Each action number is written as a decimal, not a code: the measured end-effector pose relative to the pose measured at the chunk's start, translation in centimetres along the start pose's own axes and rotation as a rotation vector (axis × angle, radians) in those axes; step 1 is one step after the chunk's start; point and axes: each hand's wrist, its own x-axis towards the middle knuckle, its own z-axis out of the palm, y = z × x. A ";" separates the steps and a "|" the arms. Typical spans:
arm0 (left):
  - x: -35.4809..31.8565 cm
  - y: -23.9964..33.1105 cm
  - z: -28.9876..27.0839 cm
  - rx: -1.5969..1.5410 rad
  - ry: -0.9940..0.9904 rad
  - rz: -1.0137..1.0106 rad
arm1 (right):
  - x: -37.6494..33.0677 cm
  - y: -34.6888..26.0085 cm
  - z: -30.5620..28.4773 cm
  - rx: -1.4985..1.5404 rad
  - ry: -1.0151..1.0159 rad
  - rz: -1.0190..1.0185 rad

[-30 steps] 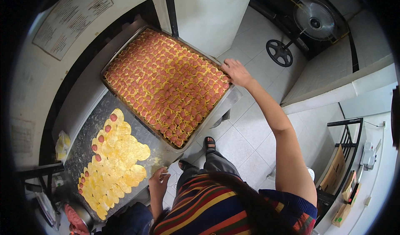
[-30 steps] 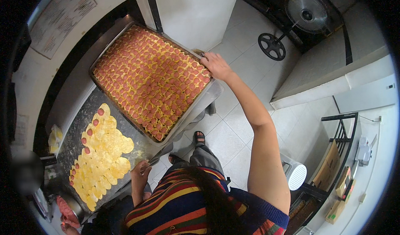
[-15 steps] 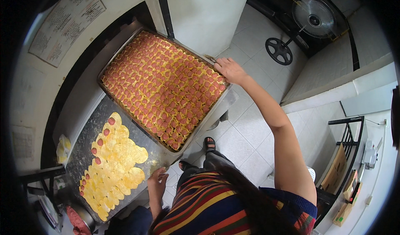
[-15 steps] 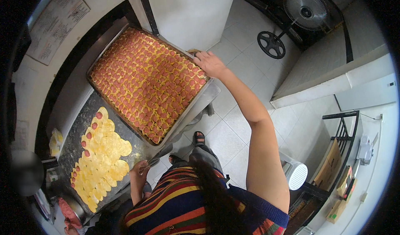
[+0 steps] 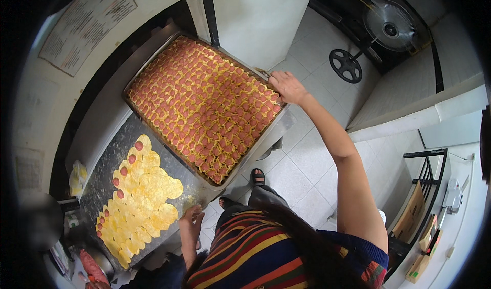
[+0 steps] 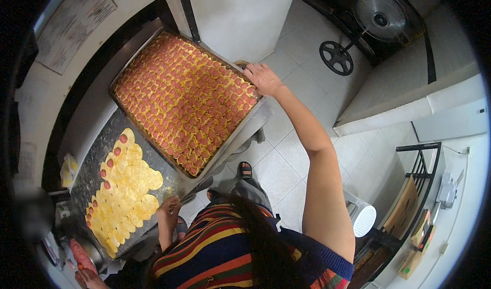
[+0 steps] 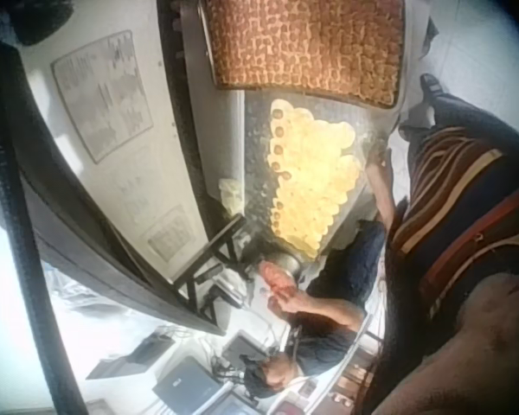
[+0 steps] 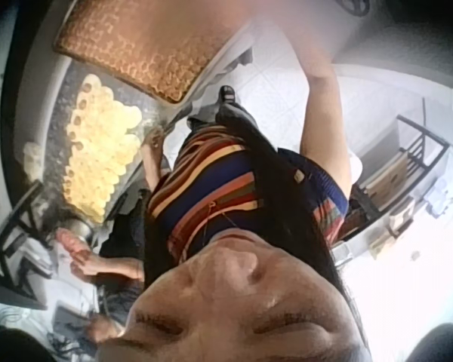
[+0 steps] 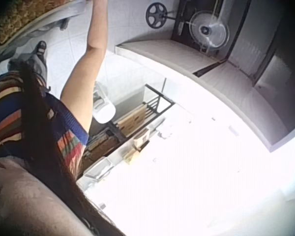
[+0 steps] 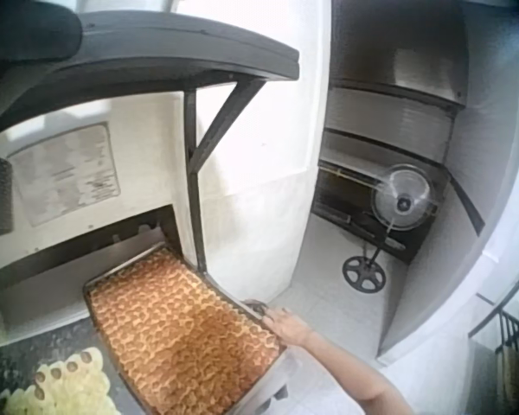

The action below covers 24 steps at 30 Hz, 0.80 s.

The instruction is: The person places small round meat slices onto yellow dough pieces arranged on a metal table. They then place the filled dough pieces onto a large metal tray. Another person is visible on the left, also handling meat slices.

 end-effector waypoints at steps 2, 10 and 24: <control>0.1 0.1 0.0 0.004 0.000 0.005 | 0.0 0.2 0.1 0.017 0.002 0.019; -1.0 -1.4 -0.1 0.017 0.044 0.009 | 1.1 -0.3 -0.1 0.090 0.028 -0.076; 10.8 -10.0 -13.2 0.323 0.813 -0.150 | -3.6 -2.6 -7.6 0.338 0.299 0.293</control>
